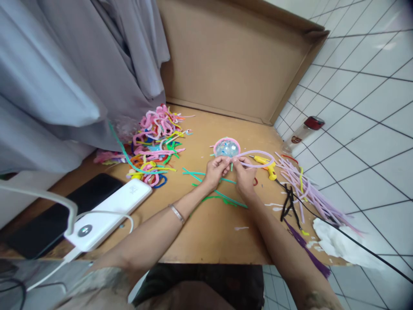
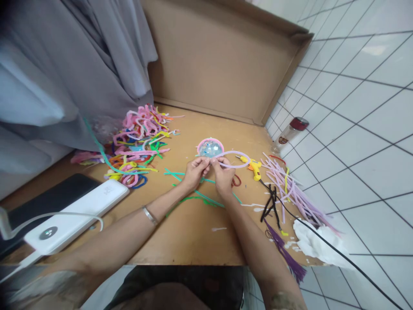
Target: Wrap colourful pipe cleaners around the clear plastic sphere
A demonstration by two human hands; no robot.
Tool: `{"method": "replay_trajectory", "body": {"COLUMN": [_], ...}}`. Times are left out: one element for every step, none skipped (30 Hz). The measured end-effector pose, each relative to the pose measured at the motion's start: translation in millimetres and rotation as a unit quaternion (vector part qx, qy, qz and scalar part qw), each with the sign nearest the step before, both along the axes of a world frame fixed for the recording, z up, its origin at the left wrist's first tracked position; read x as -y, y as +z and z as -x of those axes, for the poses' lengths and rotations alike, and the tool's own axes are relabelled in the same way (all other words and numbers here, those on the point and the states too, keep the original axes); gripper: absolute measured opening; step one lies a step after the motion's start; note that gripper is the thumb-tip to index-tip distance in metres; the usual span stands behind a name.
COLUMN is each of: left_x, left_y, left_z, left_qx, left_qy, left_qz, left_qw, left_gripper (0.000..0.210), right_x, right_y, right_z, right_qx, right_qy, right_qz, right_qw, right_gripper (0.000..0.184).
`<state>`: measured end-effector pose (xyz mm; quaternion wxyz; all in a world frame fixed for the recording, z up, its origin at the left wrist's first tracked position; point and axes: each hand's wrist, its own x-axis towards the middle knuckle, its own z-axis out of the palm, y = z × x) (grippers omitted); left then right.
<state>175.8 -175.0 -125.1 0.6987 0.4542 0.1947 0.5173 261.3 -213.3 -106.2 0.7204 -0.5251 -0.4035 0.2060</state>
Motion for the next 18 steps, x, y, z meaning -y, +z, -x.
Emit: {"method": "replay_trajectory", "body": {"left_x": [0.5,0.8,1.0,1.3,1.5,1.9,2.3,2.9,3.5,4.3,5.1,5.8,6.4,6.9,7.2,7.2,7.1,6.8], "left_y": [-0.6,-0.9,-1.1,-1.3,-1.3,-1.3,-1.1,-0.9,-0.5,0.0,0.7,1.6,2.5,3.6,4.6,5.7,6.6,7.3], "left_z": [0.0,0.1,0.5,1.0,1.5,2.1,2.7,3.3,4.0,4.6,5.2,5.8,6.3,6.8,7.1,7.3,7.4,7.3], "left_qx": [-0.006,-0.011,-0.016,-0.021,-0.028,-0.035,-0.043,-0.05,-0.057,-0.063,-0.068,-0.072,-0.076,-0.081,-0.087,-0.092,-0.097,-0.101], "left_qy": [0.003,0.007,0.012,0.018,0.023,0.028,0.032,0.036,0.041,0.045,0.049,0.054,0.058,0.062,0.067,0.071,0.076,0.079], "left_qz": [-0.016,-0.03,-0.04,-0.048,-0.052,-0.056,-0.061,-0.067,-0.076,-0.086,-0.096,-0.104,-0.109,-0.113,-0.114,-0.113,-0.11,-0.106], "left_qw": [1.0,0.999,0.999,0.998,0.998,0.997,0.997,0.996,0.995,0.993,0.992,0.991,0.989,0.988,0.988,0.987,0.986,0.986], "left_gripper": [0.053,0.053,0.054,0.054,0.054,0.054,0.053,0.051,0.049,0.047,0.044,0.042,0.039,0.037,0.035,0.032,0.031,0.029], "right_x": [-0.2,-0.2,-0.1,0.1,0.3,0.5,0.6,0.8,0.9,1.0,1.1,1.1,1.0,0.9,0.7,0.5,0.3,0.2], "right_y": [1.1,2.2,3.3,4.3,5.1,5.7,5.9,5.9,5.7,5.4,4.9,4.5,4.1,3.9,3.7,3.8,3.9,4.2], "right_z": [-0.3,-0.6,-0.9,-1.2,-1.5,-1.8,-2.1,-2.4,-2.7,-3.1,-3.5,-3.9,-4.3,-4.7,-5.1,-5.4,-5.6,-5.6], "right_qx": [-0.016,-0.03,-0.04,-0.047,-0.05,-0.049,-0.047,-0.044,-0.041,-0.037,-0.034,-0.031,-0.026,-0.021,-0.015,-0.009,-0.005,-0.002], "right_qy": [0.013,0.025,0.035,0.042,0.047,0.05,0.054,0.058,0.062,0.065,0.067,0.068,0.067,0.066,0.065,0.064,0.064,0.065], "right_qz": [0.0,-0.001,-0.004,-0.007,-0.01,-0.012,-0.013,-0.013,-0.011,-0.007,-0.002,0.004,0.009,0.013,0.015,0.017,0.019,0.021], "right_qw": [1.0,0.999,0.999,0.998,0.998,0.997,0.997,0.997,0.997,0.997,0.997,0.997,0.997,0.998,0.998,0.998,0.998,0.998], "right_gripper": [0.027,0.027,0.027,0.028,0.029,0.03,0.031,0.032,0.033,0.032,0.032,0.031,0.03,0.03,0.031,0.032,0.033,0.035]}}
